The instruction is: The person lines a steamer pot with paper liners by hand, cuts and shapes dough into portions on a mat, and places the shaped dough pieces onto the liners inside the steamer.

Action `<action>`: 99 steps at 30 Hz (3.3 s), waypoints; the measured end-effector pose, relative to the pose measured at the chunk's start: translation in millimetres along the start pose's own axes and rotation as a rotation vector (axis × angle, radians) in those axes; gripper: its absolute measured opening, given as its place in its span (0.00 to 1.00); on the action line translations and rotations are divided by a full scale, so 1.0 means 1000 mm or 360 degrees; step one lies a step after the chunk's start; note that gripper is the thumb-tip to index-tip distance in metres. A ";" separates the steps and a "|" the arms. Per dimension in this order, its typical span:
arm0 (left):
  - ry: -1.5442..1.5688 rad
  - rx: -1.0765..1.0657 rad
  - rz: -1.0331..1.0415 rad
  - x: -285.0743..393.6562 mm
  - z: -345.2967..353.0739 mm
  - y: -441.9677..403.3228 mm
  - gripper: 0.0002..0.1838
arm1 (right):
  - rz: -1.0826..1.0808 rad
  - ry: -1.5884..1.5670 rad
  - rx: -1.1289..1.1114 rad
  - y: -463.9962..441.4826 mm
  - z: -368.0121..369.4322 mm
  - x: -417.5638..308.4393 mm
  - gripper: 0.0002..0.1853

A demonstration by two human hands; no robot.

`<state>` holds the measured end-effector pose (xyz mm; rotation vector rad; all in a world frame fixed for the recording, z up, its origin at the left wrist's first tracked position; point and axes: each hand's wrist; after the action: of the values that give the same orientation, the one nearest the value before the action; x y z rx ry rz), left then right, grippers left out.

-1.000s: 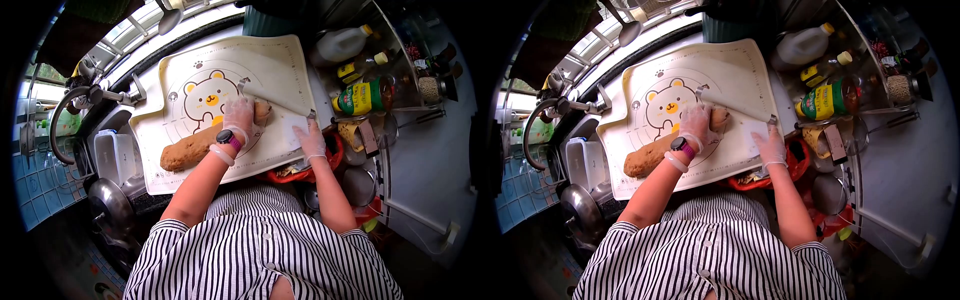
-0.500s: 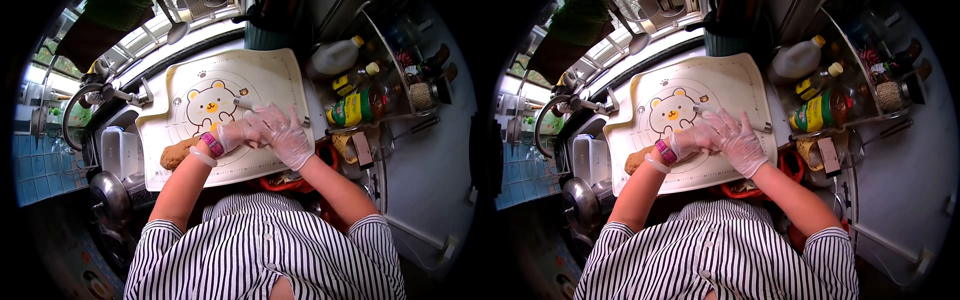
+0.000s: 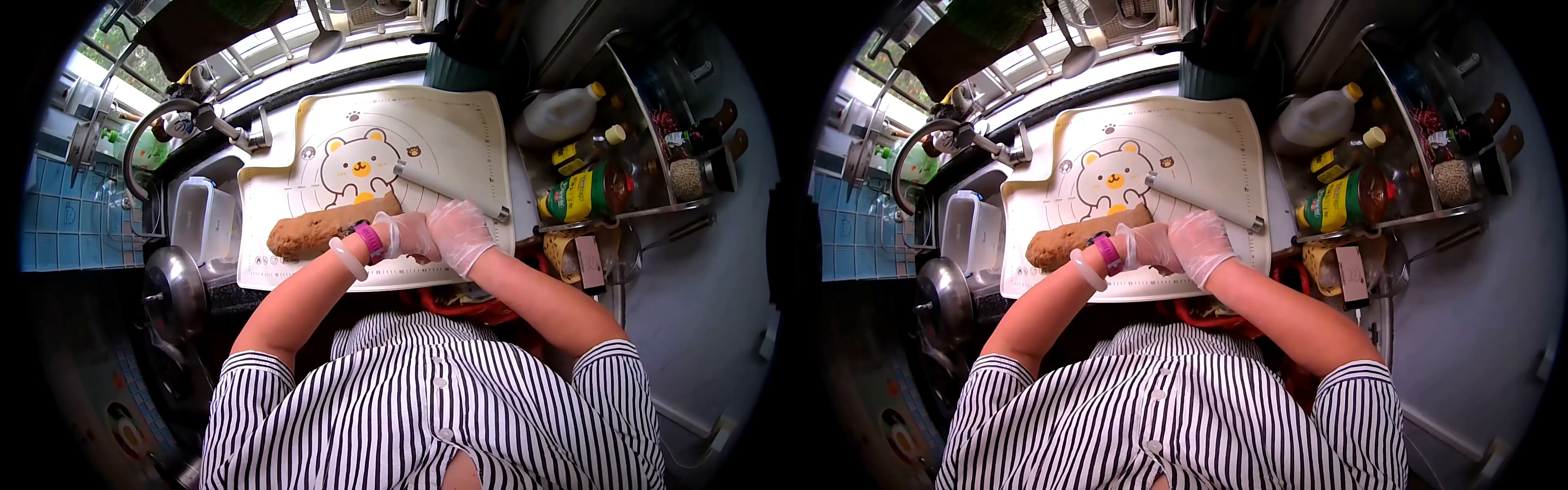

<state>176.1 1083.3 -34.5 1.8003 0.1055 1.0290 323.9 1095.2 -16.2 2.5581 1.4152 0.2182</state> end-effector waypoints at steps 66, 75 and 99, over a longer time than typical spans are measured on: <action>-0.0327 0.1815 0.0326 -0.132 -0.182 -0.060 0.58 | 0.0660 -0.0567 0.0260 -0.126 -0.056 0.070 0.20; 0.1769 0.0967 0.0883 -0.131 -0.183 -0.062 0.44 | 0.0919 -0.2902 0.1824 -0.254 0.058 -0.040 0.32; 0.1884 0.1064 0.0990 -0.141 -0.185 -0.060 0.44 | 0.0965 -0.3137 0.2114 -0.273 0.054 -0.031 0.38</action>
<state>-17.0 1174.8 -143.5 1.5218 0.7032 2.6547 96.3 1204.0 -138.3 1.6806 -0.2662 -2.7848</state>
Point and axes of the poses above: each hand's wrist, its own y-axis away from the middle knuckle, its own z-axis out of the palm, x = y × z, and after that the axes turned 15 degrees about -z, right-handed
